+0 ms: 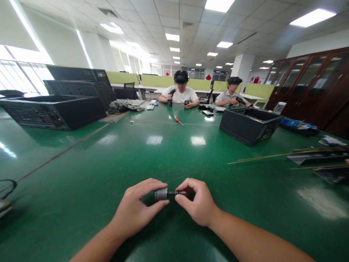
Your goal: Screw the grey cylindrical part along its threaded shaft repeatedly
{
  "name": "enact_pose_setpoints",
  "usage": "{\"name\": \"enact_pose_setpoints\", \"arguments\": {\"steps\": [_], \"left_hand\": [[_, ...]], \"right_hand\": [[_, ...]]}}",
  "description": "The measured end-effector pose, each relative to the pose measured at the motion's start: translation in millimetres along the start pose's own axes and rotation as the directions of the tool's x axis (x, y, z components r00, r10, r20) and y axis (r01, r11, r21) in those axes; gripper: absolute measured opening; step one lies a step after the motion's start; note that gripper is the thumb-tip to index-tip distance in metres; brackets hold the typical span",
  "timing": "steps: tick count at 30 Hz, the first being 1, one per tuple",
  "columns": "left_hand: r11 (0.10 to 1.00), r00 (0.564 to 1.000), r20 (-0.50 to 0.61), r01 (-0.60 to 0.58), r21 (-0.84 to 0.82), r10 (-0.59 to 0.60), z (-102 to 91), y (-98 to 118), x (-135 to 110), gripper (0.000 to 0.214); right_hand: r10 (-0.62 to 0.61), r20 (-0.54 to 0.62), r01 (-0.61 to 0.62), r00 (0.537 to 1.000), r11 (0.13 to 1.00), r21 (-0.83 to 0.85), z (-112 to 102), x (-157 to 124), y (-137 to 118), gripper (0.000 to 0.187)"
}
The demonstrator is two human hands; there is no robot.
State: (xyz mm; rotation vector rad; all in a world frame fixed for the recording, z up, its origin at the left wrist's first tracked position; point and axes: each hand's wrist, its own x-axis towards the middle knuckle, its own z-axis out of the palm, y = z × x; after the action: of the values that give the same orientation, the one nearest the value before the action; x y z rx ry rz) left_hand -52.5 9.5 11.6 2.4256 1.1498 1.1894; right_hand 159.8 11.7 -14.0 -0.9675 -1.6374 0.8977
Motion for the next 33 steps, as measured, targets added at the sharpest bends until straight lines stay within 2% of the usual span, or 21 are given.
{"name": "enact_pose_setpoints", "arguments": {"steps": [15,33], "left_hand": [[0.998,1.0,-0.014,-0.016,0.054,0.017,-3.0,-2.6,-0.3,0.023],[0.999,0.999,-0.038,-0.022,0.041,0.023,-4.8,-1.4,1.6,0.022]], "right_hand": [[0.015,-0.007,-0.015,1.0,1.0,0.014,0.2,0.2,-0.1,0.005],[0.006,-0.023,-0.006,1.0,1.0,0.011,-0.8,0.6,-1.0,0.005]]}}
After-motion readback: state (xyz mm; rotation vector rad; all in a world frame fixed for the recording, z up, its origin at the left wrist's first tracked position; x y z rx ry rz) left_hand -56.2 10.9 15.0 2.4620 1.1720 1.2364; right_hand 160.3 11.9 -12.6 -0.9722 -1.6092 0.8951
